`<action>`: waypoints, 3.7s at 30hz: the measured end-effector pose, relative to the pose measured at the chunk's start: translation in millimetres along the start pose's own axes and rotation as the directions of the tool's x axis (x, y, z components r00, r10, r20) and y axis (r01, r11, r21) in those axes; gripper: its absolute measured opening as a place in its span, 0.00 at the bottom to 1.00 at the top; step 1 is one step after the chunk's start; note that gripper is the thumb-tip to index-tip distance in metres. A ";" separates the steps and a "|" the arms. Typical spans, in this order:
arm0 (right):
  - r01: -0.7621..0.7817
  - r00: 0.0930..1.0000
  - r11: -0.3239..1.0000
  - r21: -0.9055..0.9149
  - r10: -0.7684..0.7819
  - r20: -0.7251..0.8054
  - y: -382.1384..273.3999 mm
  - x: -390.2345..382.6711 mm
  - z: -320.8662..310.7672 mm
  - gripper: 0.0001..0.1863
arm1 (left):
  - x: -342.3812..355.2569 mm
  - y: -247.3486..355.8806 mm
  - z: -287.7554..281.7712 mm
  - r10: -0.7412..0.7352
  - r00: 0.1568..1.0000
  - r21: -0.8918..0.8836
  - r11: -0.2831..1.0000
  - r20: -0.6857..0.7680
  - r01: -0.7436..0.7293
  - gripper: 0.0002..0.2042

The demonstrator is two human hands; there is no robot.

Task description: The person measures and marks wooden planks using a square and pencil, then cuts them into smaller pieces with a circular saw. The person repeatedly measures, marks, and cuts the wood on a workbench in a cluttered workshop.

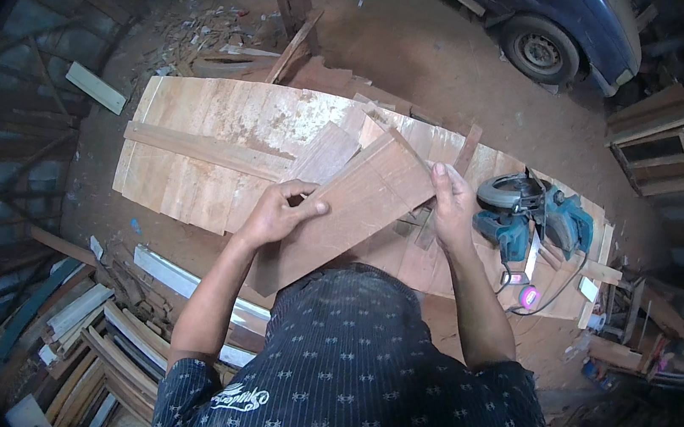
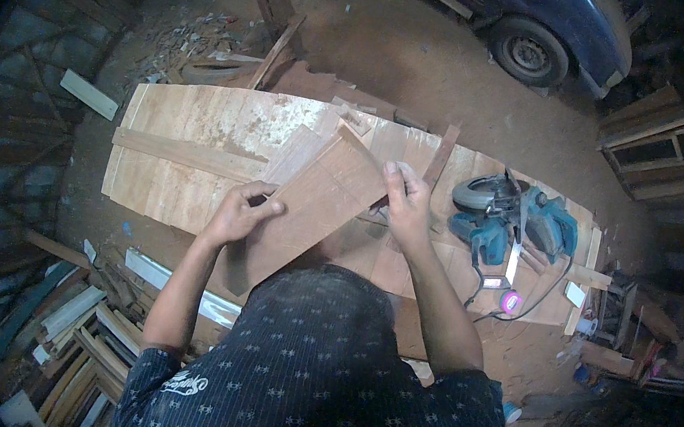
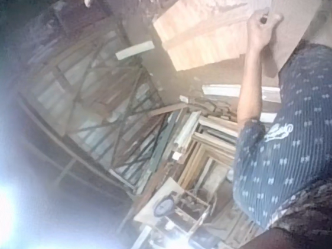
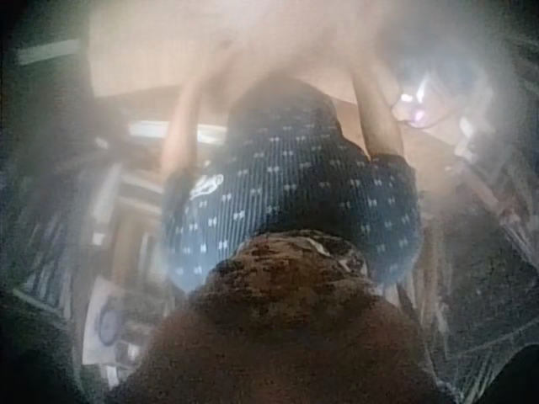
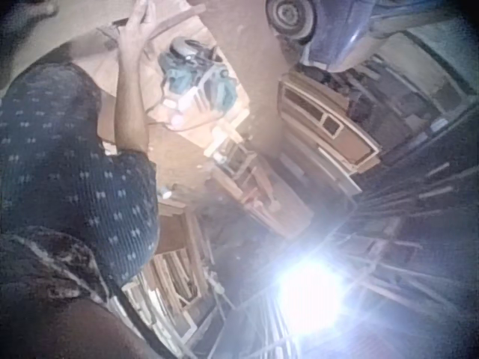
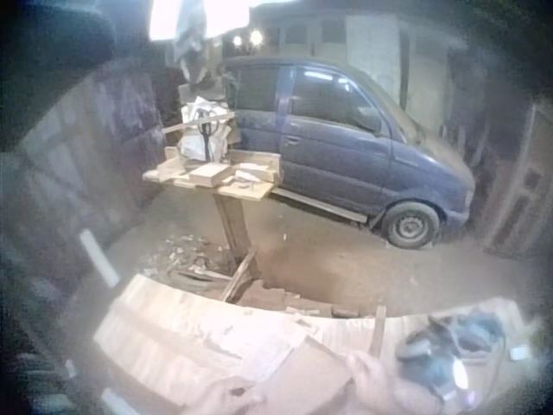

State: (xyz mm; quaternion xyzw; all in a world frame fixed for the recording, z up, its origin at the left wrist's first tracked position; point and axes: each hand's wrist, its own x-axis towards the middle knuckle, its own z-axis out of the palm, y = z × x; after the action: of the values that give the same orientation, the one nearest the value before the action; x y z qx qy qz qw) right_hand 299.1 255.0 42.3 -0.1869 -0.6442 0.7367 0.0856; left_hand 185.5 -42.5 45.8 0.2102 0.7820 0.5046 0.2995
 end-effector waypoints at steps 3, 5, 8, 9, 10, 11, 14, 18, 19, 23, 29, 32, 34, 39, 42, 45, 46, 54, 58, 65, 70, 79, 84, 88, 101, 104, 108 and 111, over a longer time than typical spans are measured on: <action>-0.090 0.994 0.951 0.296 0.067 0.086 8.7 11.1 0.1 0.23 | 16.9 -6.6 -4.7 -0.153 0.986 -0.219 0.962 0.072 0.166 0.24; 0.005 0.997 0.886 0.464 -0.040 0.066 28.2 18.1 12.1 0.27 | 33.4 -7.4 -12.2 -0.285 0.935 -0.277 0.900 0.209 0.336 0.26; 0.009 0.989 0.858 0.514 -0.084 0.122 35.6 40.6 38.6 0.40 | 40.8 -12.9 8.0 -0.294 0.831 -0.485 0.701 0.471 0.523 0.27; 0.022 0.981 0.842 0.539 -0.121 0.149 37.3 50.8 46.4 0.40 | 45.1 -20.7 13.6 -0.286 0.769 -0.494 0.629 0.572 0.601 0.26; 0.018 0.987 0.833 0.552 -0.102 0.123 38.6 60.5 52.7 0.42 | 42.6 -42.4 19.1 -0.151 0.744 -0.618 0.465 0.650 0.634 0.26; 0.011 0.992 0.825 0.565 -0.081 0.099 37.8 68.5 60.4 0.44 | 37.8 -44.6 22.6 -0.011 0.703 -0.675 0.269 0.711 0.687 0.27; -0.075 0.995 0.860 0.505 0.101 -0.023 29.1 74.5 67.0 0.44 | 21.6 -65.7 31.9 -0.256 0.828 -0.665 0.499 0.500 0.556 0.33; -0.157 0.939 0.942 0.296 0.235 -0.251 56.4 86.1 62.6 0.38 | 27.3 -19.6 -15.2 -0.320 0.791 -0.575 0.552 0.522 0.603 0.35; -0.208 0.928 0.944 0.255 0.273 -0.254 69.3 92.6 57.0 0.38 | 32.6 -35.0 -20.5 -0.284 0.824 -0.393 0.772 0.491 0.500 0.36; -0.368 0.891 0.878 0.306 0.427 -0.154 110.3 108.8 34.5 0.34 | 53.0 -56.2 -34.0 -0.261 0.910 -0.114 0.943 0.321 0.311 0.35; -0.293 0.933 0.949 0.120 0.311 -0.183 81.2 25.3 41.3 0.30 | 77.2 -59.1 -58.6 -0.345 0.919 -0.328 0.860 0.193 0.392 0.37; -0.427 0.887 0.899 0.095 0.437 -0.150 101.6 -22.9 16.2 0.29 | 85.0 -80.3 -57.1 -0.366 0.916 -0.501 0.768 0.167 0.398 0.37; -0.495 0.851 0.864 0.096 0.504 -0.151 118.7 -52.4 -3.6 0.28 | 87.6 -90.3 -53.2 -0.367 0.908 -0.646 0.647 0.203 0.406 0.38; -0.521 0.826 0.853 0.021 0.510 -0.240 155.1 -138.6 -68.6 0.24 | 77.5 -102.3 -37.2 -0.282 0.933 -0.856 0.401 0.223 0.326 0.34; -0.531 0.778 0.846 -0.040 0.468 -0.419 184.6 -195.0 -127.2 0.17 | 69.2 -96.0 -31.3 -0.290 0.941 -0.867 0.408 0.174 0.286 0.32; -0.496 0.751 0.866 -0.065 0.390 -0.534 189.2 -226.8 -163.8 0.15 | 61.1 -70.8 -17.3 -0.261 0.953 -0.849 0.457 0.157 0.265 0.34; -0.480 0.734 0.874 -0.080 0.350 -0.582 185.7 -242.6 -178.8 0.16 | 57.7 -77.8 -30.9 -0.255 0.957 -0.836 0.489 0.134 0.248 0.34; -0.509 0.371 0.720 -0.472 -0.312 -0.875 199.9 -242.9 -333.1 0.27 | 28.6 -150.8 -85.6 0.021 0.996 -0.941 0.327 -0.085 -0.087 0.32; -0.624 0.595 0.365 -0.691 -0.353 -0.722 225.4 -218.7 -394.2 0.33 | -13.5 -166.3 -76.1 0.044 0.966 -0.908 0.332 -0.256 -0.256 0.28; -0.635 0.755 0.238 -0.735 -0.009 -0.655 235.4 -158.1 -404.6 0.36 | -49.4 -88.3 -16.9 0.522 0.806 -0.892 -0.451 -0.279 -0.017 0.07; -0.544 0.782 0.572 -0.613 0.081 -0.618 218.6 -146.2 -430.7 0.23 | -61.2 -79.4 -14.4 0.436 0.825 -0.852 -0.515 -0.360 -0.100 0.07; -0.491 0.736 0.384 -0.782 -0.297 -0.608 157.2 -197.3 -453.8 0.17 | -52.0 -85.1 -71.8 -0.463 0.794 -0.819 0.569 -0.395 -0.076 0.47; -0.349 0.583 0.678 -0.647 -0.384 -0.716 48.7 -264.7 -428.6 0.22 | -4.8 -113.4 -82.0 -0.437 0.851 -0.798 0.602 -0.291 0.036 0.48; -0.110 0.574 0.840 -0.531 -0.382 -0.724 -37.9 -259.9 -248.9 0.28 | 10.1 -81.1 -93.0 -0.451 0.849 -0.652 0.736 -0.274 0.180 0.47; 0.051 0.876 0.879 0.474 0.189 -0.444 106.3 -103.0 10.6 0.14 | 60.4 -139.4 -32.5 -0.302 0.936 0.497 0.793 -0.181 0.352 0.47; -0.022 0.885 0.867 0.498 0.249 -0.394 126.4 -87.9 44.5 0.12 | 48.9 -155.2 -23.6 -0.054 0.977 0.579 0.798 -0.208 0.167 0.50; -0.089 0.884 0.860 0.502 0.300 -0.358 163.2 -77.3 57.0 0.11 | 30.9 -149.3 -6.9 0.053 0.998 0.762 0.648 -0.046 0.001 0.55; -0.111 0.877 0.864 0.492 0.318 -0.360 176.3 -72.6 57.6 0.11 | 30.5 -142.4 -3.8 -0.040 0.999 0.772 0.635 -0.008 0.032 0.55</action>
State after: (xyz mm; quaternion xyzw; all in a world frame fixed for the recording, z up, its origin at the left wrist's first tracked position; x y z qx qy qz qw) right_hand 363.6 148.1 -112.9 -0.3911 -0.3924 0.8123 0.1822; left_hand 156.8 -83.0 -91.1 0.3049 0.9250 0.1154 0.1950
